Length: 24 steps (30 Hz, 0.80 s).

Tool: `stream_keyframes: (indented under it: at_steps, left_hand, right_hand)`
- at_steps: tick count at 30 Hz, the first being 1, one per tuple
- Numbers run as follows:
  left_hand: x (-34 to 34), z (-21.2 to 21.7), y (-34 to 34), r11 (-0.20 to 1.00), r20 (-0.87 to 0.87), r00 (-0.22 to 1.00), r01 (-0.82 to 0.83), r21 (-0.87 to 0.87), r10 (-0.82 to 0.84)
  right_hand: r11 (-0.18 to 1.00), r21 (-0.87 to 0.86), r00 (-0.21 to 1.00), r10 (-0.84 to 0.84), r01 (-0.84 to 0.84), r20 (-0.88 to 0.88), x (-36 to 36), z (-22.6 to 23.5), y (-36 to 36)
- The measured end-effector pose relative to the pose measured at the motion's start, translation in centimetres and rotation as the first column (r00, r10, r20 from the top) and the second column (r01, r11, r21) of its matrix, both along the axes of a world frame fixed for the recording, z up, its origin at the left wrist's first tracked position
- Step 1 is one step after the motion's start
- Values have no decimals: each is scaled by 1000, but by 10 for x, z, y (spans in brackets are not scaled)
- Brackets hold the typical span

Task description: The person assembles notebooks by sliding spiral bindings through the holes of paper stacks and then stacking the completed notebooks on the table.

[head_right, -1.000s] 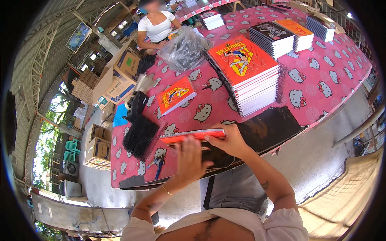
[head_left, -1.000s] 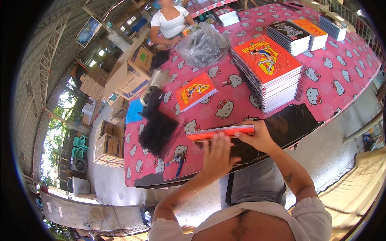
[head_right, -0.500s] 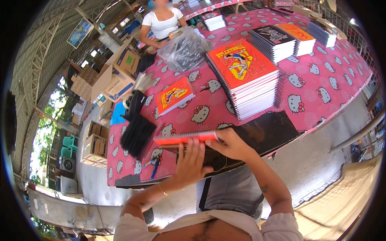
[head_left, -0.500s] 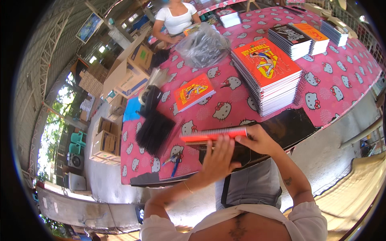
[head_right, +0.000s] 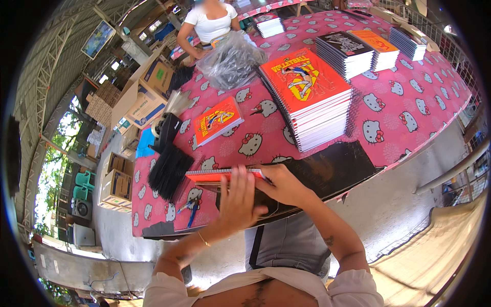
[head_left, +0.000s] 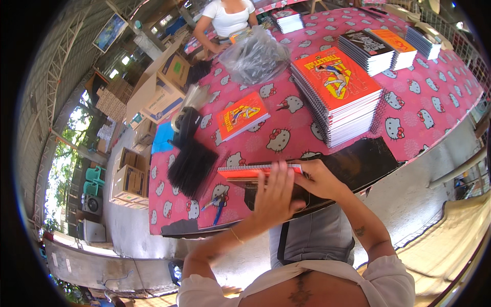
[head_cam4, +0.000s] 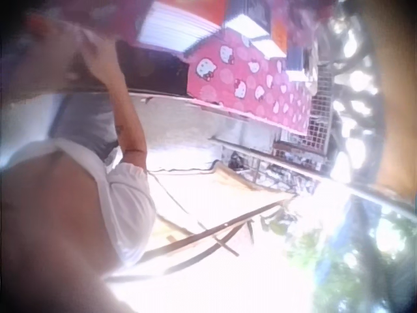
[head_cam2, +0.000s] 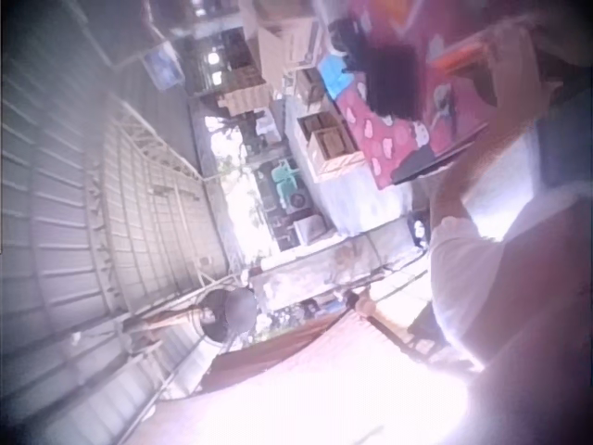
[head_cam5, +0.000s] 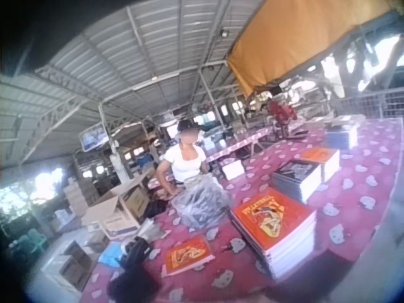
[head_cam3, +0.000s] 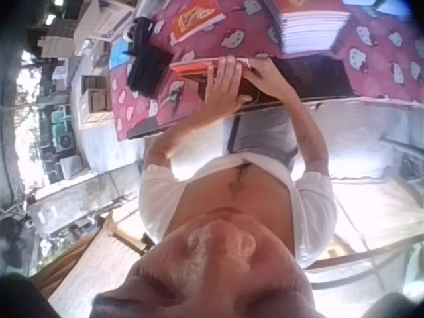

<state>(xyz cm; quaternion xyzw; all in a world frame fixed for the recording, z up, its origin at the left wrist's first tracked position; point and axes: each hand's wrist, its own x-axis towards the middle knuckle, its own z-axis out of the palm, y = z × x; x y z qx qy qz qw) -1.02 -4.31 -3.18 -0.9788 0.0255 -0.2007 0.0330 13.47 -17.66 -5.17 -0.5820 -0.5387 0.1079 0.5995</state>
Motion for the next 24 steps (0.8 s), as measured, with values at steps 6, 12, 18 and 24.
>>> stream_keyframes:
  at_steps: [6,12,18,24]
  left_hand:
    - [1,11,-3,998,77,996,47,-36,-45]
    - [18,52,10,979,252,968,33,-201,19]
    - [19,47,19,939,259,962,165,-301,-86]
    - [19,49,19,944,226,971,145,-296,-78]
  right_hand:
    - [999,-33,1000,-2,1,-26,-2,8,0]
    - [992,-79,995,-94,97,38,1,24,-11]
    - [981,-191,966,-22,-29,-258,27,50,-26]
    - [987,-117,985,124,-110,121,37,66,-14]
